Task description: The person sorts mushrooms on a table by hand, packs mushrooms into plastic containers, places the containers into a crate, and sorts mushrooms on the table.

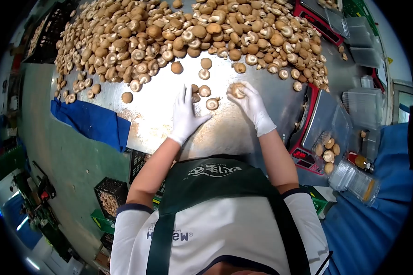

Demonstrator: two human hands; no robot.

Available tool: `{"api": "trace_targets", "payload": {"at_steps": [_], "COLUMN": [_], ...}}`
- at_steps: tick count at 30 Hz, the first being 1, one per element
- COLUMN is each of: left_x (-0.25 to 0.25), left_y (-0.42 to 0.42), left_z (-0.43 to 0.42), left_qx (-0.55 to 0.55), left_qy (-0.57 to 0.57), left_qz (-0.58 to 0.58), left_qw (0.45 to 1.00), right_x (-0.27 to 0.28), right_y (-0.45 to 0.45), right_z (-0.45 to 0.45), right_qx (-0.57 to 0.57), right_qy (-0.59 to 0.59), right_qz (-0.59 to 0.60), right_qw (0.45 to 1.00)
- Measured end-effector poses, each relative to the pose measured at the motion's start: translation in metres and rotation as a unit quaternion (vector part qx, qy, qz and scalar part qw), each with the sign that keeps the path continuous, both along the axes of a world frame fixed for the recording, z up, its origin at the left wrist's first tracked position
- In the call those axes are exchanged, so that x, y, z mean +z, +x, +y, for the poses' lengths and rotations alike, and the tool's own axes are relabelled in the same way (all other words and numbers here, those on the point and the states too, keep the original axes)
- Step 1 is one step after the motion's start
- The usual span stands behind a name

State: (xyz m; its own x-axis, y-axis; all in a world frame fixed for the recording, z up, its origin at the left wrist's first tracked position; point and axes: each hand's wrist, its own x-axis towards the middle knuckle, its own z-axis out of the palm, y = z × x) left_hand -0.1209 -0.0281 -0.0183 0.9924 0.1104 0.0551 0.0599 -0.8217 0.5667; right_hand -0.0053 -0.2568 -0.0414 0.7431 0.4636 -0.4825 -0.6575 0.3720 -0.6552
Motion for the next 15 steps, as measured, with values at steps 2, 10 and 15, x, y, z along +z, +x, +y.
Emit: {"api": "trace_targets", "payload": {"at_steps": [2, 10, 15], "left_x": [-0.001, 0.007, 0.005], "left_y": [0.024, 0.092, 0.074], "left_z": [0.004, 0.025, 0.048], "left_qx": [0.031, -0.073, -0.131], "left_qy": [0.001, -0.024, -0.145], "left_qz": [0.0, 0.043, 0.077], "left_qw": [1.0, 0.996, 0.978], "right_x": [0.011, 0.039, 0.052], "right_y": [0.004, 0.017, 0.03], "right_z": [0.004, 0.058, 0.073], "right_qx": [0.137, 0.3, 0.417], "right_qy": [-0.189, -0.464, -0.363], "right_qz": [-0.011, -0.279, -0.245], "right_qw": [0.972, 0.786, 0.796]}}
